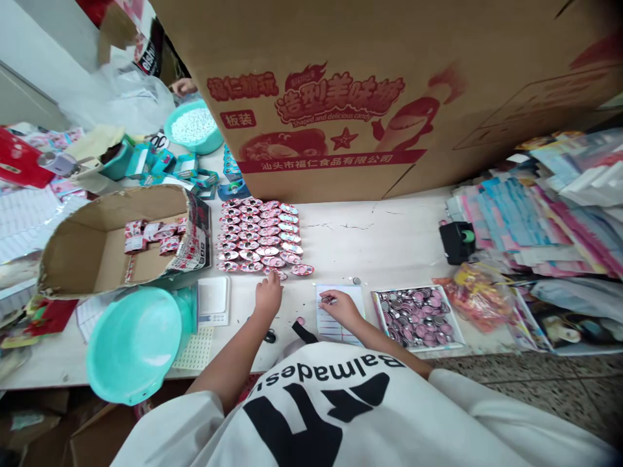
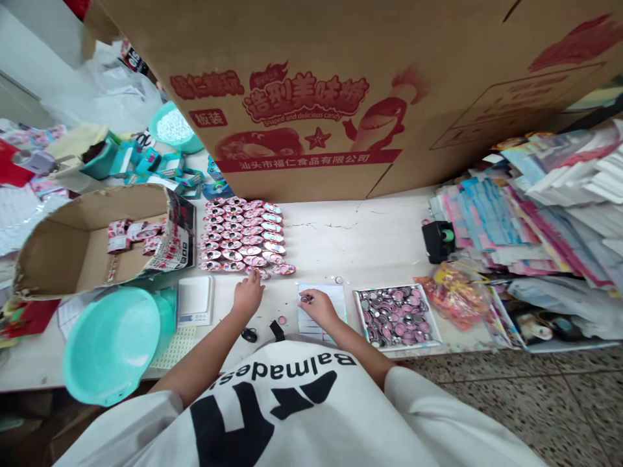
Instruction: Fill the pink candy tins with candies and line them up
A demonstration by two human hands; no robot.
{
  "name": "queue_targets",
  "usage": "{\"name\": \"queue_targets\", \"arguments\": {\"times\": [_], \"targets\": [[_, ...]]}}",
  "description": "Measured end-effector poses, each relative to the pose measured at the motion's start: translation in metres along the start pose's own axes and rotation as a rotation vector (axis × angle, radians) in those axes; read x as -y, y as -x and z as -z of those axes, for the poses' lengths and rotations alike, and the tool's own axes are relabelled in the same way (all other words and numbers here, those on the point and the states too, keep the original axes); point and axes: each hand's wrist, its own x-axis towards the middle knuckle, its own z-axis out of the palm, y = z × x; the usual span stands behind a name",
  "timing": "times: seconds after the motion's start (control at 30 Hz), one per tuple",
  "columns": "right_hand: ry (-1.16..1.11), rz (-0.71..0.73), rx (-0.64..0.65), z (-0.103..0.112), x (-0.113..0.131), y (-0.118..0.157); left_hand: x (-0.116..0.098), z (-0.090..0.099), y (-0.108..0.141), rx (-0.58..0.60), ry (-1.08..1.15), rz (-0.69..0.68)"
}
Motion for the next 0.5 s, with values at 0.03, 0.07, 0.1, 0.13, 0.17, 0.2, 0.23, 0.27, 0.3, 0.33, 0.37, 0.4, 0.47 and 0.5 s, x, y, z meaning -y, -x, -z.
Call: {"name": "queue_targets", "arguments": {"times": [0.03, 0.07, 0.1, 0.13, 0.17, 0.2, 0.23, 0.27, 0.3, 0.33, 0.37, 0.4, 0.47, 0.5], "targets": [[0.003, 0.003, -0.004, 0.001, 0.001, 0.001, -0.001, 0.001, -0.001, 0.007, 0.013, 0.005], [0.008, 0.004, -0.010, 0.001, 0.001, 0.002, -0.001, 0.002, -0.002, 0.013, 0.030, 0.009], [0.016, 0.003, -0.016, 0.002, 0.000, 0.003, 0.000, 0.003, -0.003, 0.019, 0.049, 0.012], [0.023, 0.002, -0.022, 0.003, -0.001, 0.003, 0.001, 0.003, -0.004, 0.024, 0.070, 0.012], [0.031, 0.001, -0.027, 0.004, -0.002, 0.004, 0.002, 0.002, -0.004, 0.028, 0.093, 0.009], [0.039, 0.001, -0.029, 0.005, -0.003, 0.005, 0.004, 0.002, -0.004, 0.031, 0.117, 0.005], [0.045, 0.002, -0.028, 0.006, -0.004, 0.005, 0.006, 0.000, -0.003, 0.031, 0.142, -0.001], [0.048, 0.001, -0.023, 0.007, -0.005, 0.006, 0.007, -0.001, -0.002, 0.029, 0.169, -0.006], [0.048, -0.003, -0.014, 0.007, -0.005, 0.006, 0.008, -0.002, -0.002, 0.024, 0.197, -0.008], [0.045, -0.010, 0.000, 0.007, -0.004, 0.006, 0.008, -0.003, -0.001, 0.017, 0.227, -0.008], [0.041, -0.015, 0.019, 0.007, -0.002, 0.007, 0.008, -0.004, 0.000, 0.007, 0.260, -0.005], [0.038, -0.013, 0.039, 0.006, 0.002, 0.007, 0.008, -0.004, 0.000, -0.007, 0.297, 0.002], [0.038, 0.020, 0.081, 0.002, 0.011, 0.005, 0.006, -0.001, 0.000, -0.048, 0.382, 0.026], [0.040, 0.047, 0.102, -0.002, 0.017, 0.004, 0.006, 0.001, 0.000, -0.081, 0.431, 0.043]]}}
